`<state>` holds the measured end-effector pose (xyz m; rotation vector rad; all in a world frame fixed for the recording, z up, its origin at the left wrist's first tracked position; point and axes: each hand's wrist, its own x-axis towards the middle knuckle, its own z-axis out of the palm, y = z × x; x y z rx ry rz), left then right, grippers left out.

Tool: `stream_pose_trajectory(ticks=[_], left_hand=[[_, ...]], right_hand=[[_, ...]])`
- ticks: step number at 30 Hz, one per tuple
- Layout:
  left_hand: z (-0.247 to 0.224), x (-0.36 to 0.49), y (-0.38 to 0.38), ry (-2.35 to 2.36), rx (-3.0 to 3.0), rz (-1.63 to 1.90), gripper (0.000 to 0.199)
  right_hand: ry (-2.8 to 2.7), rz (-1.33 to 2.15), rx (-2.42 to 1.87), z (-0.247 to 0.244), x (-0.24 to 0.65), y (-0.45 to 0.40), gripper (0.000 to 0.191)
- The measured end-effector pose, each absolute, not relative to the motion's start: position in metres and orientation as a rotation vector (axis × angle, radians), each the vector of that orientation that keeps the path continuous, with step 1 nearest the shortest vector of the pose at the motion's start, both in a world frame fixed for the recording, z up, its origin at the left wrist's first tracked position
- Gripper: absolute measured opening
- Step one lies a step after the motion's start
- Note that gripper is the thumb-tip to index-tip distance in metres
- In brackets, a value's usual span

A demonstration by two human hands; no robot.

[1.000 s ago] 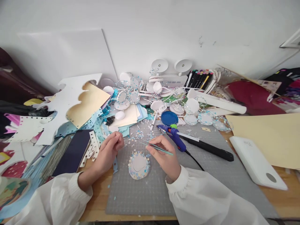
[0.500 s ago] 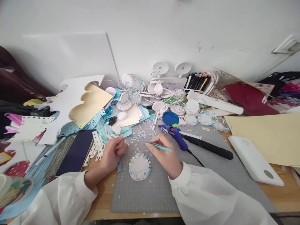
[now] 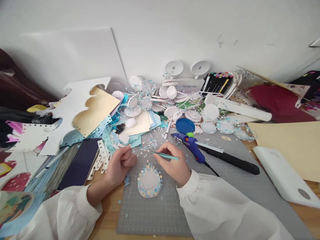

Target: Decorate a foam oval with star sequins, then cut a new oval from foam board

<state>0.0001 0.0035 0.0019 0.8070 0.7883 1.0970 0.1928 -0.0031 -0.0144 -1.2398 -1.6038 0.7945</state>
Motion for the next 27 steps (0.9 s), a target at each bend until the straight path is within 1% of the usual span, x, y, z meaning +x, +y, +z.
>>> stream_pose_trajectory(ticks=[10, 19, 27], left_hand=[[0.0023, 0.0002, 0.0059, 0.793, 0.765, 1.083, 0.047], [0.0021, 0.0007, 0.0057, 0.804, 0.766, 1.087, 0.046], [0.0015, 0.0014, 0.0065, 0.808, 0.780, 1.077, 0.047]], right_hand=[[-1.613, 0.831, -1.221, -0.0172, 0.1929, -0.0026, 0.018], [-1.723, 0.771, -1.212, -0.0174, 0.1891, -0.0017, 0.016], [-1.747, 0.809, -1.183, -0.0185, 0.1899, -0.0006, 0.016]])
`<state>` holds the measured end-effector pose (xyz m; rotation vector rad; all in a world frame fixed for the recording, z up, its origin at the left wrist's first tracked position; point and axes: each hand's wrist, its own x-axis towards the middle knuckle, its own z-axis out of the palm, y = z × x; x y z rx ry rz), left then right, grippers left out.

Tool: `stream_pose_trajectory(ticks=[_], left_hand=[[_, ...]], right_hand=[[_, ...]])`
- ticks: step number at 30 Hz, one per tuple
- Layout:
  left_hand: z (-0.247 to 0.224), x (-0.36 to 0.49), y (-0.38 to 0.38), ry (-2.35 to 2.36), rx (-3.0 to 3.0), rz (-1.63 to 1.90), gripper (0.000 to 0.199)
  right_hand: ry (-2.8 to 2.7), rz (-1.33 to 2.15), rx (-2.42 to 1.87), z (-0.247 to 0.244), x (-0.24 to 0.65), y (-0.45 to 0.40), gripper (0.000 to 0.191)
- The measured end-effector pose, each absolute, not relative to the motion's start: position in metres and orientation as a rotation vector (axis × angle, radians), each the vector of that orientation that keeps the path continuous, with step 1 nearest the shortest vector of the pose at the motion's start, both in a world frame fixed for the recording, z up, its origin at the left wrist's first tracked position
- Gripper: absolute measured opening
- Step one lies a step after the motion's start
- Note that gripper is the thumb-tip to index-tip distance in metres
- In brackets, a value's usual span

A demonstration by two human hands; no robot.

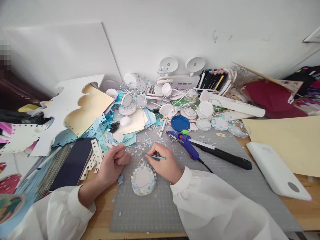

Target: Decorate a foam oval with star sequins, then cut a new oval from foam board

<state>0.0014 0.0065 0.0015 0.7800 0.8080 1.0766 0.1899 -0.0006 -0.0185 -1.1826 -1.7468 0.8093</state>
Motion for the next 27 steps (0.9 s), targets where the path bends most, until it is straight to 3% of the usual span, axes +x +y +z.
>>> stream_pose_trajectory(ticks=[14, 22, 27], left_hand=[[0.004, 0.003, 0.006, 0.817, 0.772, 1.077, 0.049], [0.002, 0.003, 0.006, 0.825, 0.827, 1.071, 0.049], [0.004, 0.006, 0.004, 0.948, 1.061, 1.001, 0.026]], right_hand=[[-1.825, 0.762, -1.044, -0.019, 0.188, -0.001, 0.019], [-1.588, 0.683, -1.012, -0.005, 0.197, -0.003, 0.015], [-1.478, 0.676, -0.902, 0.006, 0.202, -0.009, 0.017]])
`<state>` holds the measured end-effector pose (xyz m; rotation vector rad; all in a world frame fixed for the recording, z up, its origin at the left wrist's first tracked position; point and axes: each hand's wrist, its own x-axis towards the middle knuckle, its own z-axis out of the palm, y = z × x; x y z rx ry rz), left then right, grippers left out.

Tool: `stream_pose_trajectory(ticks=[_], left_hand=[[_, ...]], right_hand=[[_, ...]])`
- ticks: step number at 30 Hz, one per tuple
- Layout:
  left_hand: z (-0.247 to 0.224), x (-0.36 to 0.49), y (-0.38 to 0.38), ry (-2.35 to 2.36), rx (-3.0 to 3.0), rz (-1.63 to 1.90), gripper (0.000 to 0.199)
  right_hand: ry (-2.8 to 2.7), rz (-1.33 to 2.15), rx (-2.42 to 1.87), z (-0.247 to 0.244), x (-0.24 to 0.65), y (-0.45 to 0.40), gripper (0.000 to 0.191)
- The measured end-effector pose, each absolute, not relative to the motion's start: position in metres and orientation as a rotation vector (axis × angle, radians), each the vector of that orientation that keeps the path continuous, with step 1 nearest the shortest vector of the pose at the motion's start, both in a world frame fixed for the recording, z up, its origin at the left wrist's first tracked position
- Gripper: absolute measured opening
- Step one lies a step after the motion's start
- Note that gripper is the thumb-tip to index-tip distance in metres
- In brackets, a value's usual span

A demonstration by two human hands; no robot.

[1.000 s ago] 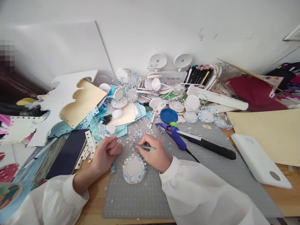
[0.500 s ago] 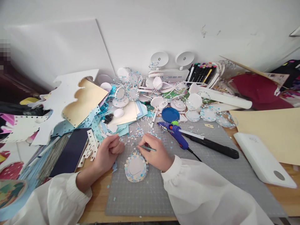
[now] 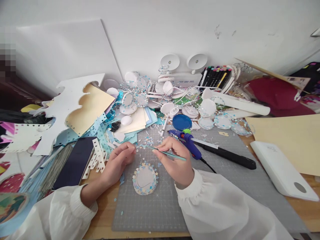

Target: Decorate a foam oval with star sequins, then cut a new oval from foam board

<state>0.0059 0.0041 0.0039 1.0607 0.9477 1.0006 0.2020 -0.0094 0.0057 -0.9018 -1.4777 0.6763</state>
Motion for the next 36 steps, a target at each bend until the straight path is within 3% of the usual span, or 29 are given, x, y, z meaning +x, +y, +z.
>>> stream_pose_trajectory(ticks=[8, 28, 36], left_hand=[[0.0022, 0.0060, 0.0005, 0.982, 1.259, 0.858, 0.028], [0.0053, 0.0083, 0.0008, 0.997, 1.250, 0.935, 0.025], [0.0056, 0.0085, 0.0003, 0.981, 1.265, 0.936, 0.025]], right_hand=[[-1.515, 0.703, -0.865, 0.0070, 0.1993, -0.0155, 0.017], [-1.596, 0.681, -0.842, 0.0077, 0.1956, -0.0182, 0.019], [-1.411, 0.822, -0.895, 0.0090, 0.1985, -0.0149, 0.016]])
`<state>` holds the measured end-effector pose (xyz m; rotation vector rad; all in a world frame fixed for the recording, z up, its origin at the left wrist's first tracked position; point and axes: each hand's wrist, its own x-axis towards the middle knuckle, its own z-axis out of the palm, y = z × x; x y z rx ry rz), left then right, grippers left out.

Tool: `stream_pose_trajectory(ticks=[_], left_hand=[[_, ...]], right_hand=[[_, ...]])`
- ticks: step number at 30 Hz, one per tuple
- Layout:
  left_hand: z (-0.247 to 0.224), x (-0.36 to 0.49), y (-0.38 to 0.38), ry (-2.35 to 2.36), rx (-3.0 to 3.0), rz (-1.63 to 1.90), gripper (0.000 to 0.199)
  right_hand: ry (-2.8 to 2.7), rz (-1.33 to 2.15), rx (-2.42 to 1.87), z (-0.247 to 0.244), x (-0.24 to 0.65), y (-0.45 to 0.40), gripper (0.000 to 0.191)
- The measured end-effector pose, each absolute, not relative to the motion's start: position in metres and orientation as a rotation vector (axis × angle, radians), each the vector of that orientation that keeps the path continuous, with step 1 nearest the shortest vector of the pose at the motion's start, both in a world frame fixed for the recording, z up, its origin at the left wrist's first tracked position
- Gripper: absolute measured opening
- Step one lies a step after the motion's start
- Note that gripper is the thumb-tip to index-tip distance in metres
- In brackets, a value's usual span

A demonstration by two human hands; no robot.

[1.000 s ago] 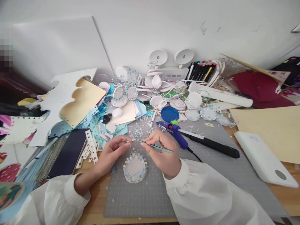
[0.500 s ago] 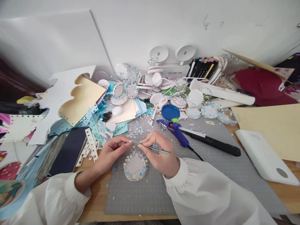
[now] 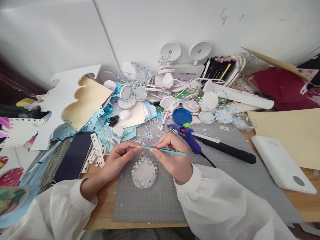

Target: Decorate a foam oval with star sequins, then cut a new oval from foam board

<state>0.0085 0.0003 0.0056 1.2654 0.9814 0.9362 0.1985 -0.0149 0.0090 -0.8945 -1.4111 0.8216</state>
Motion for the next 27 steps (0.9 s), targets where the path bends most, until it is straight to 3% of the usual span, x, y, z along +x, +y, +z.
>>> stream_pose_trajectory(ticks=[27], left_hand=[[0.0009, 0.0071, 0.0021, 0.986, 1.399, 0.908, 0.025]], right_hand=[[-1.278, 1.091, -0.864, 0.0015, 0.2009, -0.0125, 0.017]])
